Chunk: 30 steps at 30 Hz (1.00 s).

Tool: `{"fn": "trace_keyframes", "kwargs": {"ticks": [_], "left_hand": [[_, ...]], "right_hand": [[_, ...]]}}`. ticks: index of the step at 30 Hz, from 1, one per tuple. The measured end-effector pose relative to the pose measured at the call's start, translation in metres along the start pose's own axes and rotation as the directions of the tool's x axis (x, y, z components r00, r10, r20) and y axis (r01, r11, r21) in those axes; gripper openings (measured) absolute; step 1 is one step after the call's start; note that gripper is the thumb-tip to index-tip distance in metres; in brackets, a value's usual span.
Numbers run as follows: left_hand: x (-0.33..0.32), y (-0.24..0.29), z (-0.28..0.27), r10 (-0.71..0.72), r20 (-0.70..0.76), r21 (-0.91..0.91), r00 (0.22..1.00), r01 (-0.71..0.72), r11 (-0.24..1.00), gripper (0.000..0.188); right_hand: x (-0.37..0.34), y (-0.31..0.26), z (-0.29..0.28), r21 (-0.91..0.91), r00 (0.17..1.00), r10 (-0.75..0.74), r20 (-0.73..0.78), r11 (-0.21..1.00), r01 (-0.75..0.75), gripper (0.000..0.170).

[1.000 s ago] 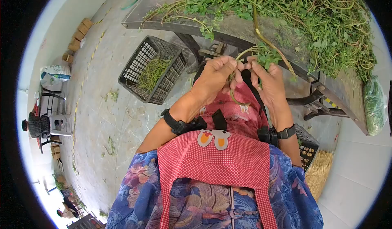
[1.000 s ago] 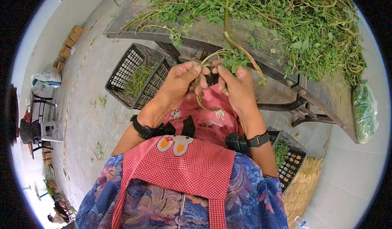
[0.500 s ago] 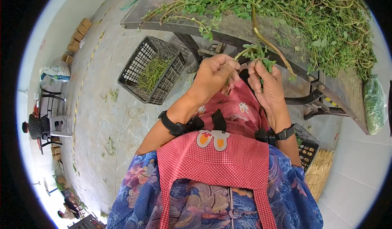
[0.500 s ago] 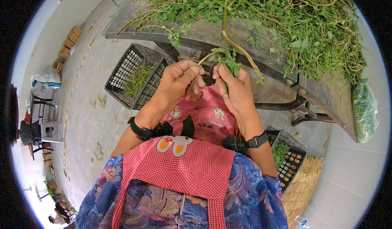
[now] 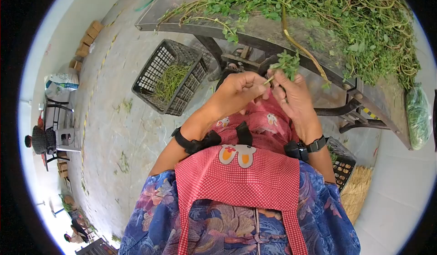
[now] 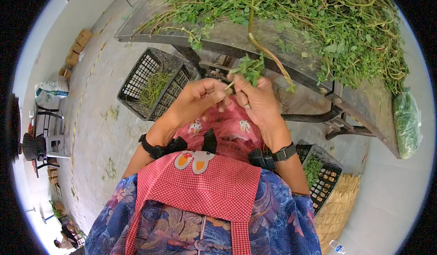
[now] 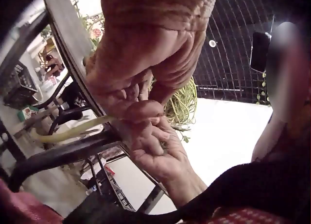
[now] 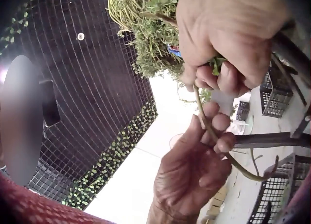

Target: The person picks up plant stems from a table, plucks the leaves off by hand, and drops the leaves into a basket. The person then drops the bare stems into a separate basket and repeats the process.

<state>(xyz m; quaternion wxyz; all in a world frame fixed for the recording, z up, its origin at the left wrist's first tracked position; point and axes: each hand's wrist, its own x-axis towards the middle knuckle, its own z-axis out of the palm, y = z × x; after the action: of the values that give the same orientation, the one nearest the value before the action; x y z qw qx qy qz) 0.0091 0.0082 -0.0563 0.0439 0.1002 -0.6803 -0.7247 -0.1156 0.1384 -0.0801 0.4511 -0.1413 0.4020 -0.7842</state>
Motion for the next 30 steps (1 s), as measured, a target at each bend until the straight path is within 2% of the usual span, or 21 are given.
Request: {"fn": "trace_keyframes", "kwargs": {"ticks": [2, 4, 6, 8, 11, 19, 21, 22, 24, 25, 26, 27, 28, 29, 30], "left_hand": [[0.003, 0.0, 0.0, 0.026, -0.02, -0.01, 0.999, -0.026, 1.0, 0.018], [0.005, -0.002, 0.0, 0.053, -0.035, -0.02, 0.998, -0.054, 0.998, 0.018], [0.007, -0.005, 0.0, 0.129, -0.07, 0.052, 0.989, -0.126, 0.991, 0.018], [0.005, -0.007, -0.001, 0.143, -0.074, 0.085, 0.987, -0.136, 0.987, 0.017], [0.004, -0.01, -0.001, 0.18, -0.082, 0.145, 0.98, -0.167, 0.975, 0.017], [0.003, -0.009, -0.002, 0.256, -0.112, 0.257, 0.96, -0.221, 0.941, 0.017], [0.003, -0.009, -0.003, 0.316, -0.107, 0.394, 0.943, -0.251, 0.884, 0.017], [0.004, -0.013, -0.003, 0.317, -0.109, 0.394, 0.942, -0.251, 0.884, 0.017], [0.007, -0.021, -0.004, 0.462, -0.191, 0.566, 0.866, -0.287, 0.773, 0.015], [0.008, -0.022, -0.006, 0.463, -0.192, 0.567, 0.865, -0.288, 0.772, 0.015], [0.007, -0.018, -0.008, 0.369, -0.248, 0.511, 0.895, -0.203, 0.835, 0.015], [0.006, -0.016, -0.009, 0.267, -0.298, 0.447, 0.916, -0.114, 0.887, 0.016], [0.011, -0.026, -0.015, 0.271, -0.3, 0.446, 0.915, -0.116, 0.887, 0.016], [0.02, -0.046, -0.026, 0.349, -0.336, 0.478, 0.875, -0.161, 0.864, 0.017], [0.023, -0.051, -0.03, 0.42, -0.364, 0.509, 0.831, -0.2, 0.837, 0.019]], "right_hand": [[-0.001, 0.005, 0.005, -0.207, 0.999, -0.037, -0.019, 0.978, 0.032, 0.019], [-0.001, 0.004, 0.006, -0.164, 0.999, -0.028, -0.023, 0.986, 0.024, 0.018], [-0.001, 0.003, 0.006, -0.119, 0.999, -0.02, -0.029, 0.993, 0.017, 0.017], [0.0, 0.004, 0.002, 0.053, 0.999, -0.027, -0.027, 0.998, 0.028, 0.019], [-0.001, 0.003, 0.003, -0.023, 0.998, -0.032, -0.049, 0.999, 0.03, 0.021], [-0.004, 0.0, 0.011, -0.021, 0.998, -0.06, -0.024, 0.998, 0.06, 0.019], [-0.004, -0.001, 0.008, -0.033, 0.998, -0.055, -0.019, 0.998, 0.055, 0.019], [-0.005, -0.001, 0.005, -0.099, 0.999, -0.039, 0.01, 0.994, 0.04, 0.019], [-0.008, -0.002, 0.013, -0.167, 0.999, -0.021, 0.04, 0.986, 0.027, 0.019], [-0.014, 0.002, 0.022, -0.408, 0.993, -0.112, 0.046, 0.905, 0.12, 0.017], [-0.021, 0.003, 0.033, -0.62, 0.978, -0.198, 0.07, 0.759, 0.198, 0.015], [-0.025, 0.005, 0.039, -0.622, 0.978, -0.197, 0.067, 0.759, 0.195, 0.015], [-0.027, 0.005, 0.046, -0.694, 0.914, -0.281, 0.294, 0.595, 0.406, 0.015], [-0.028, 0.003, 0.05, -0.693, 0.799, -0.318, 0.51, 0.399, 0.601, 0.016], [-0.028, -0.001, 0.051, -0.732, 0.832, -0.285, 0.476, 0.397, 0.554, 0.018]]}}
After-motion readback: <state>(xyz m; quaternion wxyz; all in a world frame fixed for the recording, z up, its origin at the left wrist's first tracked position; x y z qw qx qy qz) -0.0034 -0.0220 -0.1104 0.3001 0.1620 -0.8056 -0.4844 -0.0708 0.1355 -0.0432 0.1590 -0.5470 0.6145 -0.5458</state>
